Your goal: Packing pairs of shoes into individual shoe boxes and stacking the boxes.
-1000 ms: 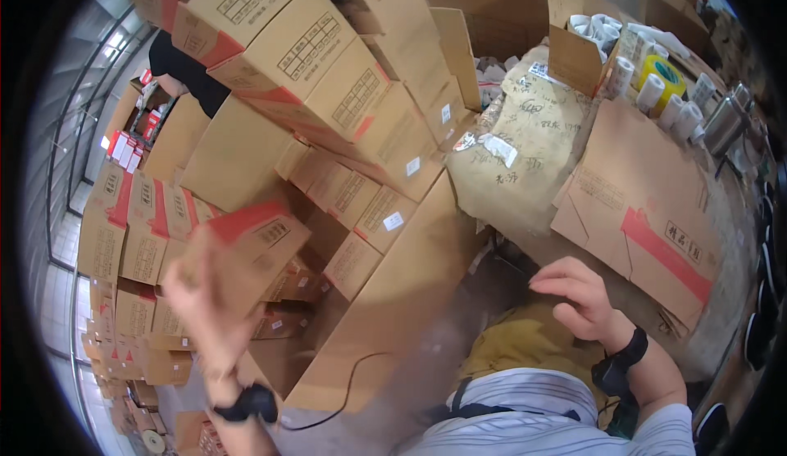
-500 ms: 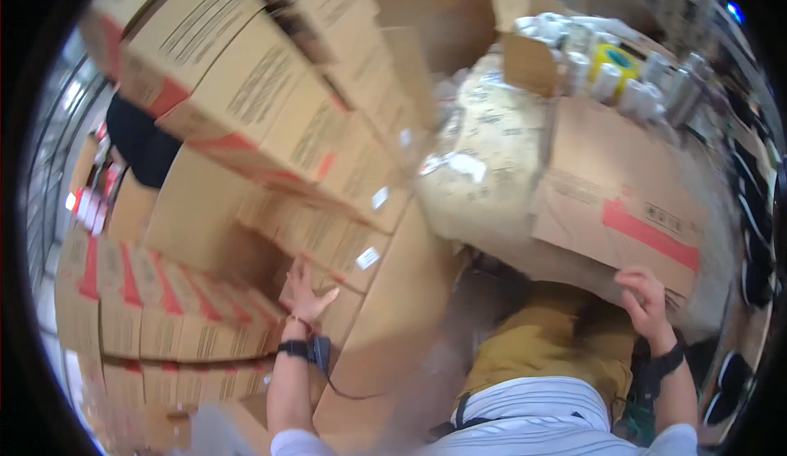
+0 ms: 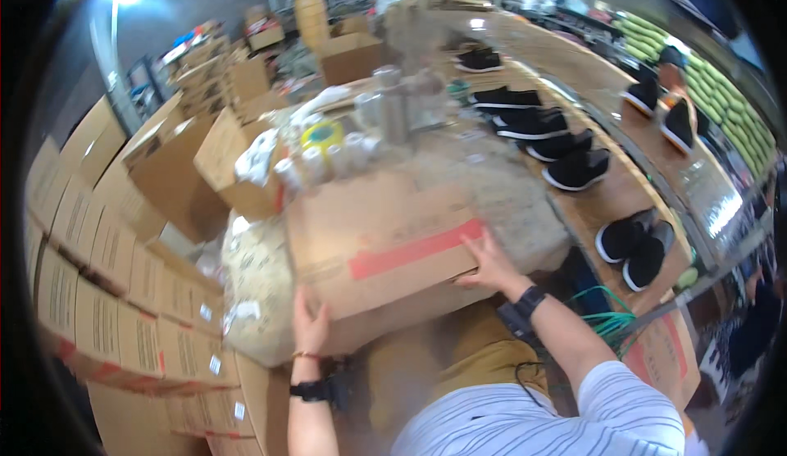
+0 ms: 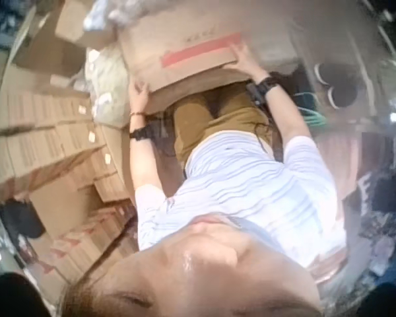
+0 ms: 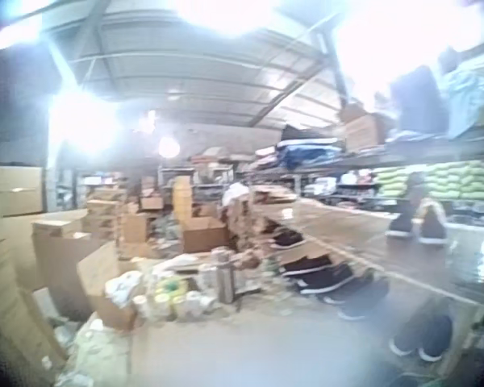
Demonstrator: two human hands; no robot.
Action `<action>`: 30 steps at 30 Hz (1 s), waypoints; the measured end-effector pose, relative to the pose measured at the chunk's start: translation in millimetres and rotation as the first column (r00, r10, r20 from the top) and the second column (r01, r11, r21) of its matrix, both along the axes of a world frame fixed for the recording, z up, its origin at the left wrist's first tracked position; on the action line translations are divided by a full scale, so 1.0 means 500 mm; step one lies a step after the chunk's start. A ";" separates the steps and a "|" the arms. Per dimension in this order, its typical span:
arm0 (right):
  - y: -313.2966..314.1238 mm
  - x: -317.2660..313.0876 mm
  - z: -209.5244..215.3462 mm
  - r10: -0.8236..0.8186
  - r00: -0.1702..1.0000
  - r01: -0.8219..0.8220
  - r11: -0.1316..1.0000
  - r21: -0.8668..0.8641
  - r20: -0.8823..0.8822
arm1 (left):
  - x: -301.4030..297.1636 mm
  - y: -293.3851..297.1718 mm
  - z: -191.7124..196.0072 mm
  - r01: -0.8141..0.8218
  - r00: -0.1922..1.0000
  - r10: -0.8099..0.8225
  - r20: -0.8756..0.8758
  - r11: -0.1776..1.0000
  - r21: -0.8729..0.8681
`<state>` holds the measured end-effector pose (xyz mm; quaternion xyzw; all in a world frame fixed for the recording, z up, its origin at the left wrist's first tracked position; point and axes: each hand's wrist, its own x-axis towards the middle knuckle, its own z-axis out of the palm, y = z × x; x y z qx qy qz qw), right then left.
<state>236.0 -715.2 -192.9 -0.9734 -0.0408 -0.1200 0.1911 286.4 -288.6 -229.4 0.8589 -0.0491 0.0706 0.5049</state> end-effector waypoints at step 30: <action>0.171 0.110 0.394 0.244 0.648 -0.378 0.926 0.026 0.722 | 0.243 -0.029 0.313 0.392 0.916 -0.367 0.159 0.745 -0.539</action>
